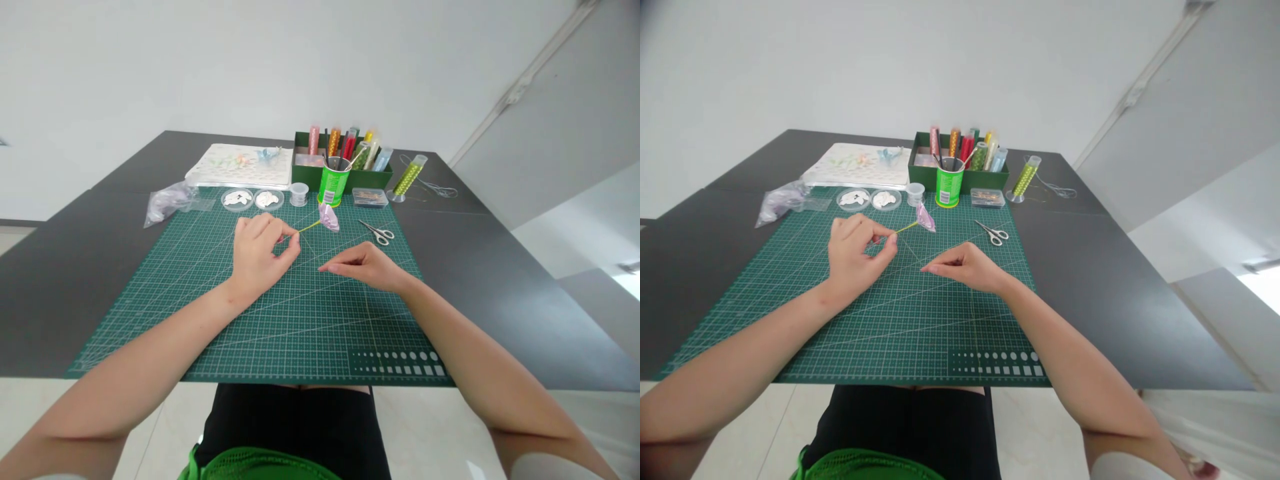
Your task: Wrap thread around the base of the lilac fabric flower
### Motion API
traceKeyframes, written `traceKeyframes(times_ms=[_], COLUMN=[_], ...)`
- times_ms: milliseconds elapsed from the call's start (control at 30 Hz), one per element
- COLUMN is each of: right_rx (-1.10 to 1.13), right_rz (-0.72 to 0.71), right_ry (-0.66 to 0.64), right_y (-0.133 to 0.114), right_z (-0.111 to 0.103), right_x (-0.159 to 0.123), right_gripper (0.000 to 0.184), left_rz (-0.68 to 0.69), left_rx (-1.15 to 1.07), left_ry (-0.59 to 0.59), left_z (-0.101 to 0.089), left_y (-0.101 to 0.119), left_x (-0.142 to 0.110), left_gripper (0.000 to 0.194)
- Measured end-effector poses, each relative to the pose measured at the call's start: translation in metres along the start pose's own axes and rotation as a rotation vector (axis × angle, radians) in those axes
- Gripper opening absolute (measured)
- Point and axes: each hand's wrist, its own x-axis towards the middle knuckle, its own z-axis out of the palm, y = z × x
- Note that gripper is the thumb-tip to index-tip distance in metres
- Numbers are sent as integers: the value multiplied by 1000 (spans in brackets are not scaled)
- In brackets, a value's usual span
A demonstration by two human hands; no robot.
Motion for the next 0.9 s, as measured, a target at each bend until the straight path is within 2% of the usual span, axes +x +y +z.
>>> traceKeyframes(times_ms=[100,267,400,533,633,767,900], right_rx=[7,49,154,278,339,368,339], right_rz=[-20,-39,-59,-102,-103,-94,-70], right_ry=[-37,-58,33,218,288,321,354], right_y=[-7,-21,-27,-22,-15,-9,-5], right_z=[2,4,4,2,0,-3,-7], right_x=[-3,-8,-11,-12,-11,-6,-1], right_gripper=[31,34,31,24,25,29,36], left_rz=[-73,-258,-292,-201,-79,137,212], left_rx=[-23,-100,-144,-259,-313,-360,-419], left_ry=[-93,-351,-499,-625,-693,-682,-649], left_z=[3,7,10,11,11,11,8], left_y=[-2,1,2,1,3,7,11], left_x=[0,0,-1,-5,-9,-12,-12], left_gripper=[17,16,16,12,10,12,13])
